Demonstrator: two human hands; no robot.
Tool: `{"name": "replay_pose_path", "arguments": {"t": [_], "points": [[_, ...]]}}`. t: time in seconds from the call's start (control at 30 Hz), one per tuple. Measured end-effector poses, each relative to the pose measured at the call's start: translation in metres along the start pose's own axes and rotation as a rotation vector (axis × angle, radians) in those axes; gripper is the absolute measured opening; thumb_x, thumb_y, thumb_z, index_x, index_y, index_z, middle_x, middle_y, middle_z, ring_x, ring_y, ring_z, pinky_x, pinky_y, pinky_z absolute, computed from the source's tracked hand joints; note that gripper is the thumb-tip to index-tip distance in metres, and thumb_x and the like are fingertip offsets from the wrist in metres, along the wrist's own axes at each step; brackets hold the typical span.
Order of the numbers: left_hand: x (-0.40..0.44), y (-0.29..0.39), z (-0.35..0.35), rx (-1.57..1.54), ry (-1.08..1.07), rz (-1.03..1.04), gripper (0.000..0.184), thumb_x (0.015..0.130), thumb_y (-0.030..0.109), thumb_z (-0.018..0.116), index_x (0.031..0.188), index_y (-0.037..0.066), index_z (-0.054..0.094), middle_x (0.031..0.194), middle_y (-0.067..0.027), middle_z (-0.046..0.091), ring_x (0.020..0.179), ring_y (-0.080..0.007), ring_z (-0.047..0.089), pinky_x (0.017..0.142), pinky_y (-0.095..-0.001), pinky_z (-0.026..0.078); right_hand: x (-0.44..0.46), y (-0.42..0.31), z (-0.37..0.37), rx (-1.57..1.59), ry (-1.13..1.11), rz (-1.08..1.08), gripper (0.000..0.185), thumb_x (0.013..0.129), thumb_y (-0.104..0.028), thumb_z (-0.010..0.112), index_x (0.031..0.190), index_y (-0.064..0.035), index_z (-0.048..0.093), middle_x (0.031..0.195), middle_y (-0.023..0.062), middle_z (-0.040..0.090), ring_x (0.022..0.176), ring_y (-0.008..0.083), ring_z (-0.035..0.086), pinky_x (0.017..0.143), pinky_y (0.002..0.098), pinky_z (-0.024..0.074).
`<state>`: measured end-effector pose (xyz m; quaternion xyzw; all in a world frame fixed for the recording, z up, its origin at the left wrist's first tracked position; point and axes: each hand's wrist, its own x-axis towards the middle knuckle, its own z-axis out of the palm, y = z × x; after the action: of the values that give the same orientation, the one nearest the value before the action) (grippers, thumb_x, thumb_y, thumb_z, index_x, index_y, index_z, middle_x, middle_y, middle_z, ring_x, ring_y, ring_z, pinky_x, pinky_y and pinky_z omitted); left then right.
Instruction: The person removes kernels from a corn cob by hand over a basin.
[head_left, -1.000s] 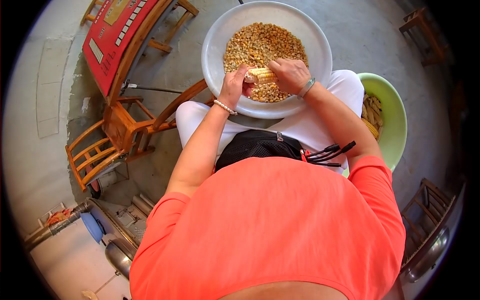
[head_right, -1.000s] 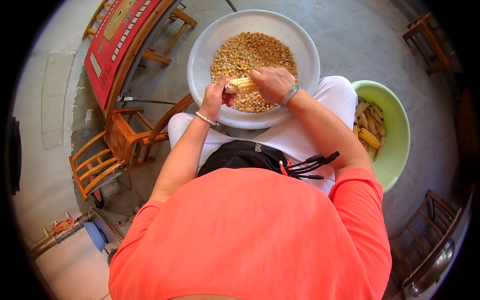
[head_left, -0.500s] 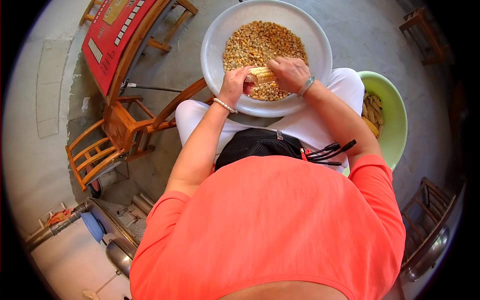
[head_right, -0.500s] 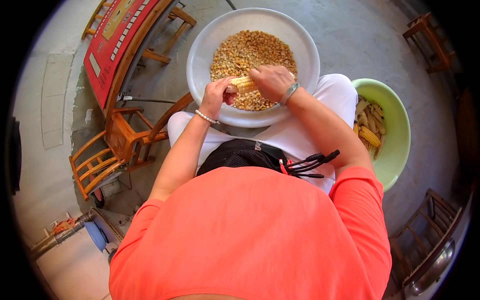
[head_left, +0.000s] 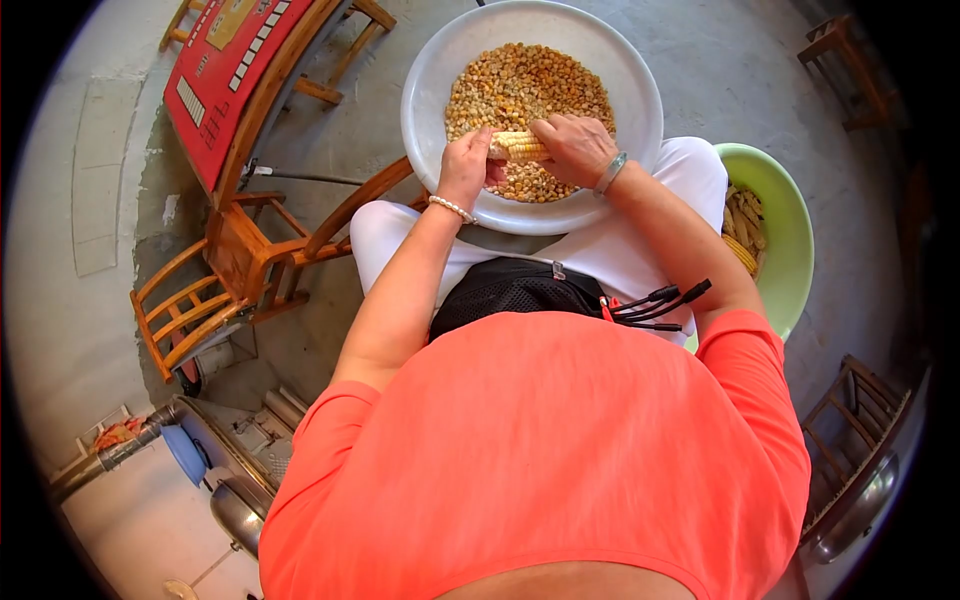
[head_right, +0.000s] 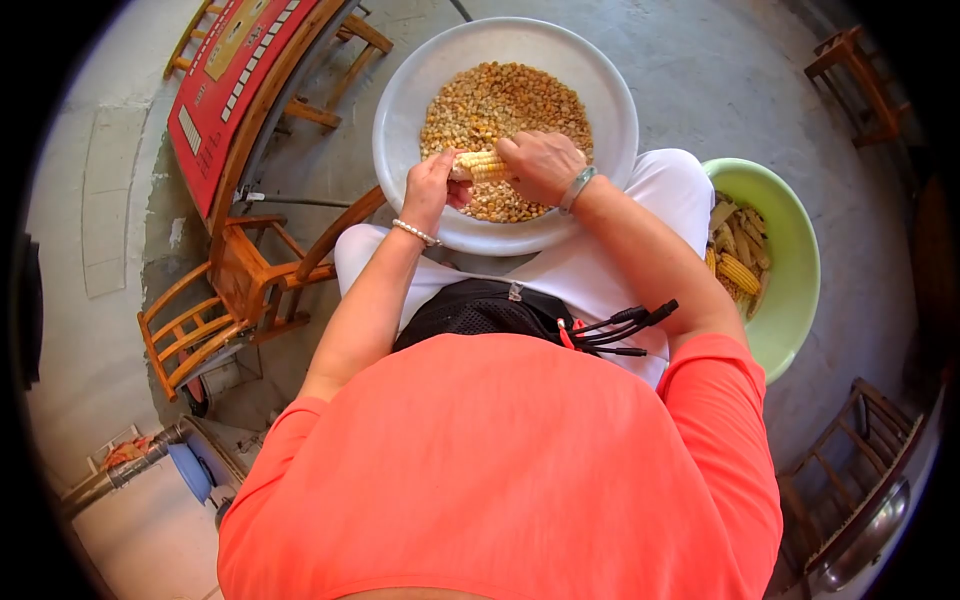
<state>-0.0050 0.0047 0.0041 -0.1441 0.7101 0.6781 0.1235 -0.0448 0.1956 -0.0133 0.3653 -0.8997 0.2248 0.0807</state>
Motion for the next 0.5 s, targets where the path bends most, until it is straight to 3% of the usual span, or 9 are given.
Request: {"name": "replay_pose_path", "arguments": {"t": [0.27,0.5], "points": [[0.002,-0.007,-0.003,-0.011,-0.005,0.064,0.024,0.093,0.015,0.047,0.113,0.003,0.053,0.084,-0.0049,0.061,0.061,-0.0085,0.058,0.049,-0.0197,0.046,-0.001,0.004,0.004,0.152,-0.054,0.134,0.028,0.063,-0.018,0.067,0.088,-0.0084,0.057,0.082,0.0091,0.059,0.082,0.0288,0.059,0.07,0.0396,0.0483],[0.001,-0.013,-0.004,-0.007,-0.046,0.108,0.026,0.093,0.017,0.047,0.113,0.003,0.058,0.084,-0.0038,0.061,0.065,-0.0083,0.058,0.051,-0.0191,0.046,0.002,0.005,0.001,0.087,-0.244,0.196,0.022,0.065,-0.019,0.063,0.084,-0.0081,0.058,0.076,0.0125,0.062,0.075,0.031,0.062,0.065,0.0431,0.0478]]}}
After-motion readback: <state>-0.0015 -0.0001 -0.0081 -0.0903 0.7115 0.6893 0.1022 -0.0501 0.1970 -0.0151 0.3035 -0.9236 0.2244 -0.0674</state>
